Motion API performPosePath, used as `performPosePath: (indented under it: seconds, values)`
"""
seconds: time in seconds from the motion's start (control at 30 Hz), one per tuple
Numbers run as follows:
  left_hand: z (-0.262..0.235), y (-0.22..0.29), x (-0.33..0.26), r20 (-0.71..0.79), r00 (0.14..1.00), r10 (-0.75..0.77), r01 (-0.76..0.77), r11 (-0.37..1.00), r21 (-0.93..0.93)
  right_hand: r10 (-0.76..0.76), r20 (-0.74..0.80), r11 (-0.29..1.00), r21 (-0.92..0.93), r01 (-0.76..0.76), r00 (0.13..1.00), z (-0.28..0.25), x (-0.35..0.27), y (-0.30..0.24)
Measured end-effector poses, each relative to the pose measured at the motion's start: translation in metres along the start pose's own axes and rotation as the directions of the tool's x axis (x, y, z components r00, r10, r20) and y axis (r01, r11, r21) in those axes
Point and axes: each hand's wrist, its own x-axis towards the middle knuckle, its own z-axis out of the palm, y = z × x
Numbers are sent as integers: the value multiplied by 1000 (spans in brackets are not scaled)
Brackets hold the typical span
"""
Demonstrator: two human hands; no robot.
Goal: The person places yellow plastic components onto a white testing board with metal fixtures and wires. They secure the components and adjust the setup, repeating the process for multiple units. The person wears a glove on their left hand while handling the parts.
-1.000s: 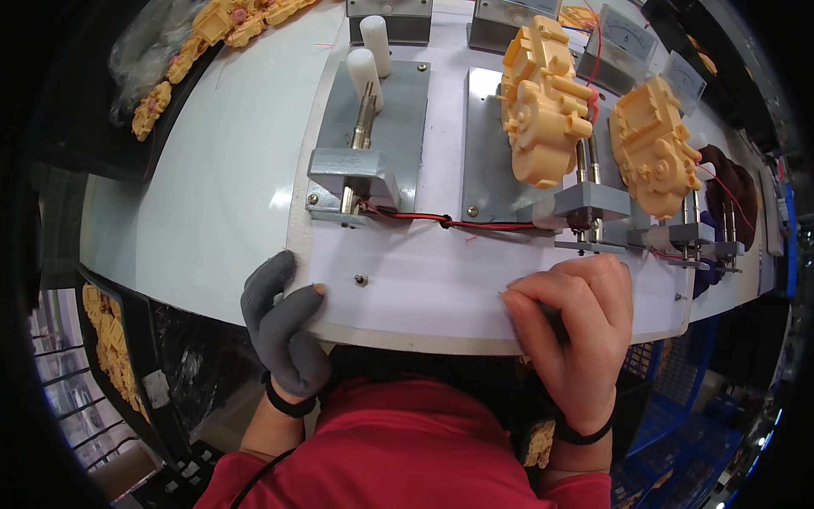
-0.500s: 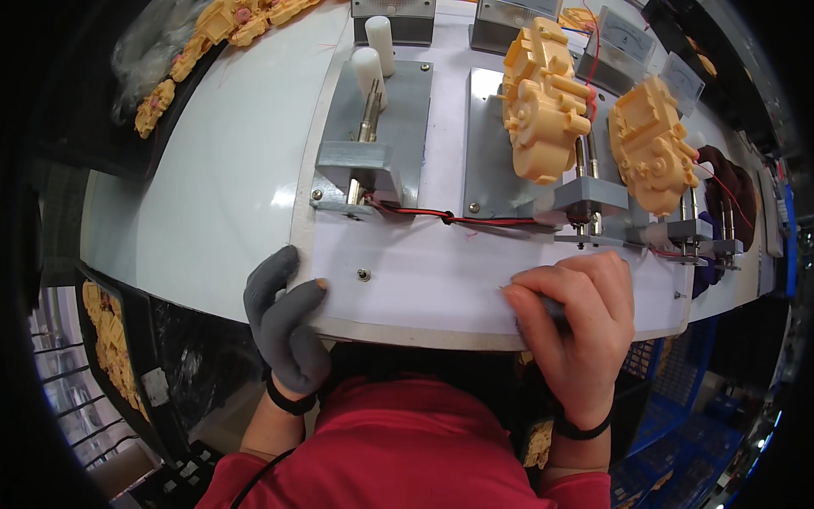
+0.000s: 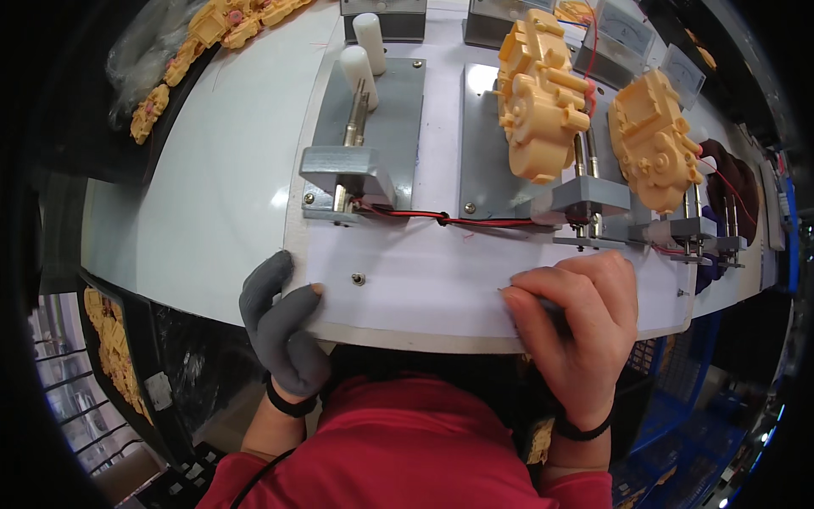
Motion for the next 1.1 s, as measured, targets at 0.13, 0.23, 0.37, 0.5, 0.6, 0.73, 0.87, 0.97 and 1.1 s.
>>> performPosePath:
  seconds: [0.13,0.23,0.37,0.5,0.6,0.73,0.87,0.97,1.1]
  values:
    - [-1,-1,0,9,1000,-8,8,1000,24,-8,-8,1000,7,8,1000,2,0,1]
    - [-1,-1,1,31,1000,-1,1,1000,4,-14,-9,1000,1,14,1000,0,-1,3]
    - [-1,0,0,17,1000,0,-1,1000,21,-23,-15,1000,9,24,1000,0,0,3]
    - [-1,0,0,15,1000,-6,6,1000,-3,-34,-5,999,-3,34,999,1,0,3]
    - [-2,0,0,36,999,4,-4,1000,3,-23,-11,1000,4,23,1000,0,-2,2]
    - [0,1,-1,10,1000,14,-15,1000,24,-43,-16,999,3,43,999,-1,0,1]
    - [1,0,0,-5,1000,24,-24,1000,18,-67,-28,998,-7,66,997,1,0,3]
    - [0,-1,2,-4,1000,30,-30,1000,10,-70,-44,997,-26,69,997,0,1,2]
    - [1,-1,1,-16,999,28,-28,1000,7,-98,-64,995,6,98,993,1,2,4]
